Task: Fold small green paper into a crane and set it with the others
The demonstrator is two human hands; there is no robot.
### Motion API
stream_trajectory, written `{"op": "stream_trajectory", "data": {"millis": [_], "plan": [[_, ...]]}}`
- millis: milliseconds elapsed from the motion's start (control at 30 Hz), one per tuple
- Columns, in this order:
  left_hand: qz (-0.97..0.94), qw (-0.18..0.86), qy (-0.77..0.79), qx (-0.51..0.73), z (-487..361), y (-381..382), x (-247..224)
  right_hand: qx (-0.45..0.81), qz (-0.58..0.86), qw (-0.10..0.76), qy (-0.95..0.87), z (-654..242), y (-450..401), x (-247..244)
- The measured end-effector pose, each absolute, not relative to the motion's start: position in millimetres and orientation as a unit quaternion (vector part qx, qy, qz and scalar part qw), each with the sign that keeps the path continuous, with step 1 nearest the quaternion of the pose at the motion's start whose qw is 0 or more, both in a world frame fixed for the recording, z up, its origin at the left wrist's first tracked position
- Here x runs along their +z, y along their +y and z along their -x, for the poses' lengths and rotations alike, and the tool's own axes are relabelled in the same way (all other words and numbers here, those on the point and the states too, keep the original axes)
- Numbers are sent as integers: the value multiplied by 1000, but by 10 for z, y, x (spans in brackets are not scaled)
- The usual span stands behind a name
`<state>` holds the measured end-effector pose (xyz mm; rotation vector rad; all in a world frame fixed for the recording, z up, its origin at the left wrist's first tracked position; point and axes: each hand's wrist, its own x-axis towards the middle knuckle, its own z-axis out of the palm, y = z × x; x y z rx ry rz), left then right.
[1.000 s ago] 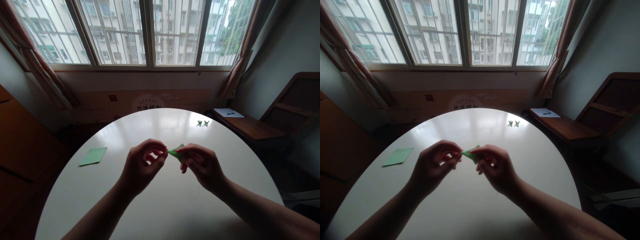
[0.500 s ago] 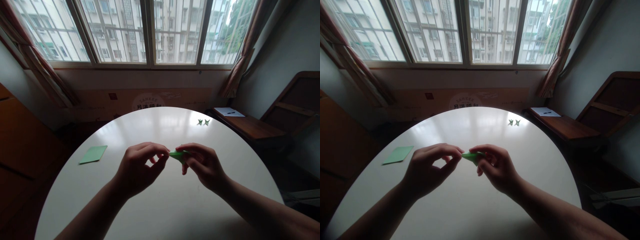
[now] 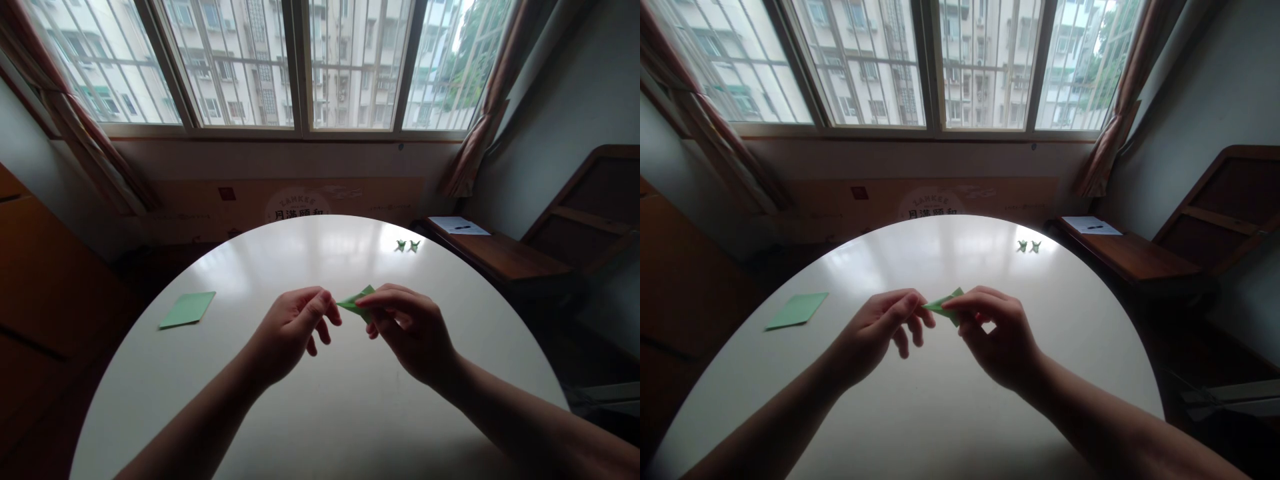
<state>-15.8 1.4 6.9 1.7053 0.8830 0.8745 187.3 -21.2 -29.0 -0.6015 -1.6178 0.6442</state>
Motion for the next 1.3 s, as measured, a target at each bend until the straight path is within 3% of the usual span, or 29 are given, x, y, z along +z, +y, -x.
{"op": "stream_trajectory", "data": {"millis": [133, 300, 733, 1300], "plan": [[-685, 549, 344, 334, 124, -10, 60, 222, 247, 595, -733, -1877, -229, -271], [-700, 536, 344, 324, 130, -41, 101, 194, 239, 586, -750, -1862, -245, -241], [-808, 292, 382, 340, 204, -51, 149, 260, 271, 592, -713, -1848, -235, -273], [-779, 389, 368, 326, 160, -47, 161, 242, 249, 588, -731, -1843, -246, -245]]}}
